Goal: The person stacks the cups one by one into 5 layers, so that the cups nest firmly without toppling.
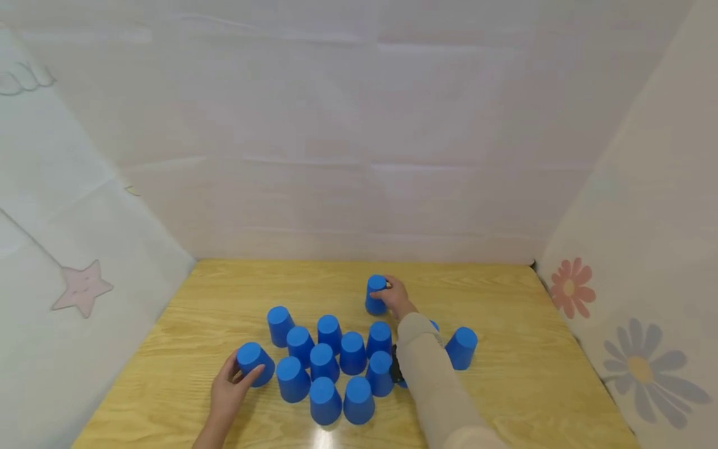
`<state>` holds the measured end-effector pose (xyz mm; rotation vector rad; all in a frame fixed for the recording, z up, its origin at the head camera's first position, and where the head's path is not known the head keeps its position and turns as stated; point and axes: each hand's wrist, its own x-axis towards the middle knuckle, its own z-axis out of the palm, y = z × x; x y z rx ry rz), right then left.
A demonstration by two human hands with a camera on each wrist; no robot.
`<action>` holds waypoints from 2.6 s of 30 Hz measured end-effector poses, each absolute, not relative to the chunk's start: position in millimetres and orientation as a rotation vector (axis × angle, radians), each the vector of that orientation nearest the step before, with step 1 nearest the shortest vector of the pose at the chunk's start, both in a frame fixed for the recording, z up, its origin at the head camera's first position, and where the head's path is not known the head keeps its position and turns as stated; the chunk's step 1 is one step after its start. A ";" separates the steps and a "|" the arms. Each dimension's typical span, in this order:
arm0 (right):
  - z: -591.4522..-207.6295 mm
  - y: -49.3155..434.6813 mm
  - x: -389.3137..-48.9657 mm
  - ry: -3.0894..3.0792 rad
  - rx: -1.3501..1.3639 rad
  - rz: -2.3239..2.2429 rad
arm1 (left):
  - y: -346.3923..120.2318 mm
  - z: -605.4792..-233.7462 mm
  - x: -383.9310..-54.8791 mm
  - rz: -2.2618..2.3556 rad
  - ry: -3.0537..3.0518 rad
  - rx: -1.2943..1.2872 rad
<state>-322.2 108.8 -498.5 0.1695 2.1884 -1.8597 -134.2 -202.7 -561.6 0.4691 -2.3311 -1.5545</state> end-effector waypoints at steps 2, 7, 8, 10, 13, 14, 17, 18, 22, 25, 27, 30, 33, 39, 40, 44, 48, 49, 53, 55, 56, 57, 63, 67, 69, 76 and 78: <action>-500.5 108.8 -321.7 2.193 0.172 -1.850 | -201.5 -561.4 -134.6 -1.564 -2.334 0.467; -502.8 107.7 -321.1 2.209 0.184 -1.820 | -201.4 -561.0 -135.9 -1.616 -2.337 0.465; -503.2 107.3 -321.4 2.216 0.181 -1.816 | -201.3 -561.1 -136.1 -1.618 -2.340 0.465; -504.2 106.6 -322.3 2.223 0.186 -1.817 | -201.2 -560.9 -136.3 -1.623 -2.343 0.460; -505.8 105.8 -323.2 2.229 0.198 -1.817 | -201.3 -560.7 -135.8 -1.630 -2.341 0.457; -506.1 105.6 -323.2 2.230 0.202 -1.815 | -201.3 -560.5 -135.5 -1.629 -2.341 0.460; -506.8 104.9 -322.9 2.234 0.216 -1.804 | -201.9 -559.8 -134.5 -1.626 -2.343 0.466; -506.8 104.5 -322.7 2.236 0.214 -1.800 | -202.1 -559.7 -134.4 -1.625 -2.343 0.468; -506.6 103.4 -322.3 2.234 0.212 -1.809 | -202.8 -559.8 -134.1 -1.628 -2.341 0.473; -506.6 102.6 -322.5 2.238 0.203 -1.811 | -203.0 -559.2 -134.0 -1.634 -2.337 0.469; -506.7 102.0 -323.0 2.241 0.198 -1.806 | -203.2 -558.7 -133.8 -1.640 -2.327 0.463; -506.8 100.9 -323.5 2.246 0.188 -1.798 | -203.6 -558.3 -133.3 -1.638 -2.316 0.457; -506.5 99.8 -323.9 2.237 0.182 -1.796 | -203.9 -558.9 -132.9 -1.641 -2.300 0.447; -505.4 99.9 -323.1 2.225 0.170 -1.794 | -203.3 -559.1 -132.6 -1.649 -2.299 0.443; -505.4 99.9 -323.0 2.221 0.174 -1.796 | -203.2 -559.4 -132.4 -1.650 -2.301 0.442; -503.9 99.4 -324.4 2.225 0.172 -1.780 | -204.0 -561.0 -130.4 -1.653 -2.287 0.432; -498.8 98.7 -326.6 2.234 0.147 -1.758 | -205.9 -561.0 -127.6 -1.656 -2.250 0.421; -497.4 98.8 -327.2 2.231 0.144 -1.755 | -206.3 -560.2 -127.0 -1.653 -2.249 0.416; -490.4 100.8 -327.8 2.225 0.114 -1.746 | -207.9 -557.6 -125.9 -1.648 -2.245 0.411; -486.7 102.9 -327.4 2.212 0.093 -1.749 | -208.6 -556.0 -126.4 -1.645 -2.243 0.410; -485.0 104.4 -327.1 2.208 0.080 -1.751 | -208.9 -555.1 -126.9 -1.640 -2.243 0.410; -483.7 106.3 -327.0 2.210 0.063 -1.747 | -209.3 -553.9 -127.7 -1.634 -2.248 0.405; -477.7 117.7 -323.7 2.249 0.021 -1.712 | -214.7 -544.0 -132.8 -1.566 -2.270 0.332; -470.3 128.1 -319.1 2.253 0.012 -1.705 | -218.9 -531.2 -140.7 -1.537 -2.288 0.273; -466.6 132.9 -316.4 2.263 0.001 -1.693 | -221.6 -524.4 -145.1 -1.526 -2.279 0.222; -458.9 146.9 -308.6 2.262 -0.019 -1.693 | -243.4 -533.4 -176.9 -1.522 -2.197 -0.040; -457.3 150.8 -305.7 2.263 -0.051 -1.687 | -248.6 -537.5 -187.0 -1.519 -2.207 -0.061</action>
